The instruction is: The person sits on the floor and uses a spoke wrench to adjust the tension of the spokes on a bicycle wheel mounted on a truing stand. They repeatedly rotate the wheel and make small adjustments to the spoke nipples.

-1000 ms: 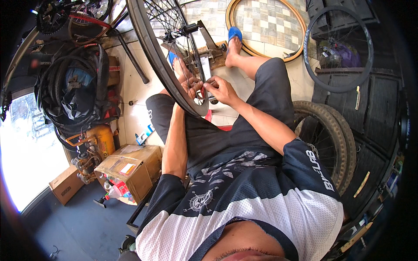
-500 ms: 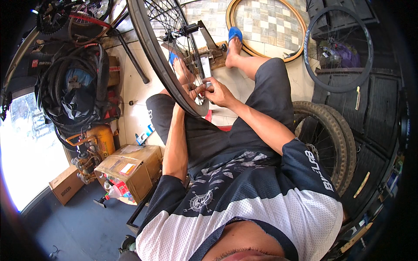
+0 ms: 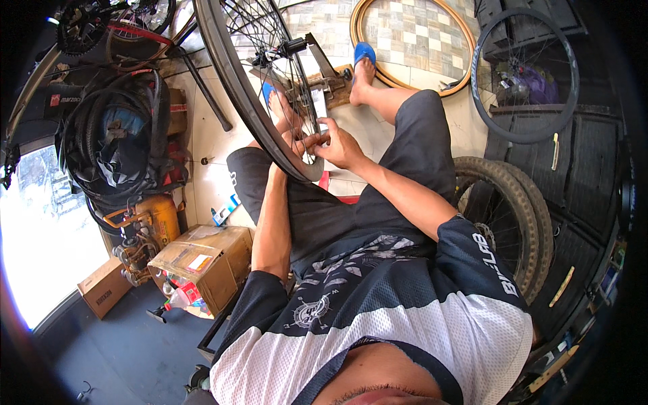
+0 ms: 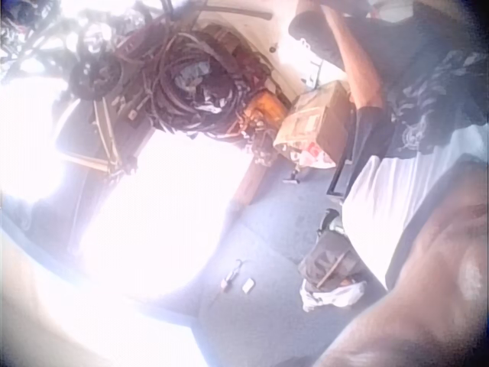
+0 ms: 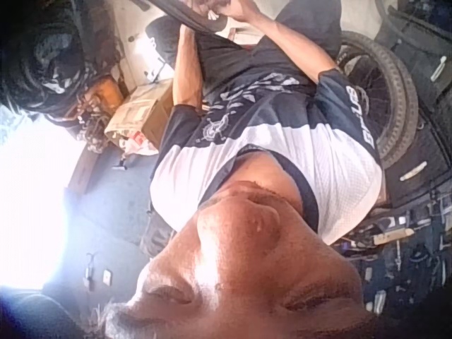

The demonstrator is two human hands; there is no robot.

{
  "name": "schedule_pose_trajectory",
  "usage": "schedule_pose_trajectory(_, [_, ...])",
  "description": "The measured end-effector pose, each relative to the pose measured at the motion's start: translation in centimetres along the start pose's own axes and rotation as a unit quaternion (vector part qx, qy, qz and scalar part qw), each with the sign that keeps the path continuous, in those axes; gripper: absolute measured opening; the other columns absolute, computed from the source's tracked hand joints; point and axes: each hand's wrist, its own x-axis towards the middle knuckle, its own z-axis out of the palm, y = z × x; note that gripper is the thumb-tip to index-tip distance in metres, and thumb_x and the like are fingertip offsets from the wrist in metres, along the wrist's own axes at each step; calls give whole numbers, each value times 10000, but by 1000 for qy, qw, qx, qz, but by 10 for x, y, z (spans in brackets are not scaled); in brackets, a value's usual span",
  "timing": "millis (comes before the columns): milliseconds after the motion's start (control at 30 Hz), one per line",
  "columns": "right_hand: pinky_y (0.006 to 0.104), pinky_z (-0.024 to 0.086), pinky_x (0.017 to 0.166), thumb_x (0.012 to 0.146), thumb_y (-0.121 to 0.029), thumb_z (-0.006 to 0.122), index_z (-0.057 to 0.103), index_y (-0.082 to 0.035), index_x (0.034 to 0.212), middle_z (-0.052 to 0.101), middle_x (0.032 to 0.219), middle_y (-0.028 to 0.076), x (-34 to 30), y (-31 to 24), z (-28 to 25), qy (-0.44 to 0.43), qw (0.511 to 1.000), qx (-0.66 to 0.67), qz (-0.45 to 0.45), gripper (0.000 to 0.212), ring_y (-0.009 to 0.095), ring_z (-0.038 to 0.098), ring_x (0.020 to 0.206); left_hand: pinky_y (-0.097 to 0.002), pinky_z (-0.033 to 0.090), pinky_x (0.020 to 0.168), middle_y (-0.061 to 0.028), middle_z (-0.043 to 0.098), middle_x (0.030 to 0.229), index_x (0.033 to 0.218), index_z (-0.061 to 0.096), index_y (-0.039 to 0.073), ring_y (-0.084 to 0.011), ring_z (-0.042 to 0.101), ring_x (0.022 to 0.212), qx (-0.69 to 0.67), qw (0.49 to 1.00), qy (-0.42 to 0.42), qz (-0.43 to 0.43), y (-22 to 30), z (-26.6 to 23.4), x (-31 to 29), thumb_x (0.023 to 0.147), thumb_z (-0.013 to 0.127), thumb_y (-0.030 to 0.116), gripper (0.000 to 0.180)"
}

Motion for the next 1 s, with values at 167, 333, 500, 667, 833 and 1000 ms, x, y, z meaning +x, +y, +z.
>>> schedule_pose_trajectory(167, [522,546,811,792,-311,781,453,-58,1413,734,957,199,1,-6,3,7,997,-81,-7,747,428,705,893,-312,346,479,-3,590,680,932,717,11,-93,502,544,32,999,9,-33,-12,3,0,879,803,258,267])
schedule_pose_trajectory(333, [506,545,805,828,-287,724,447,-67,1410,740,951,179,3,9,5,-31,998,43,21,681,405,711,867,-297,421,517,-17,640,737,1019,699,31,-104,563,601,-31,997,-19,-63,34,-13,-4,912,789,303,306])
schedule_pose_trajectory(500, [522,540,815,824,-318,751,439,-68,1412,724,992,219,-1,-7,7,7,997,-68,-34,711,452,698,914,-295,415,519,-25,626,705,1015,683,22,-103,562,612,-42,999,15,8,2,-2,-5,909,772,197,224])
schedule_pose_trajectory(667, [398,543,784,871,-210,777,449,-49,1423,746,992,163,0,0,10,-15,1000,-4,1,663,282,708,849,-304,414,524,-38,635,696,926,676,-19,-108,562,596,80,996,33,11,-15,5,-4,939,760,209,243])
schedule_pose_trajectory(833, [311,533,806,1010,-75,661,460,-17,1428,758,1041,112,5,14,-3,-132,946,272,121,467,130,682,917,-350,464,562,-44,653,688,955,732,-23,-124,585,607,-43,978,127,-160,38,-2,-1,986,716,249,274])
schedule_pose_trajectory(1000, [265,511,853,1054,-172,635,705,28,1184,745,1047,66,7,10,-6,-209,887,388,137,249,127,663,933,-348,550,768,-56,723,827,1132,737,0,-185,691,793,-39,994,93,-32,3,-3,-6,994,630,212,275])
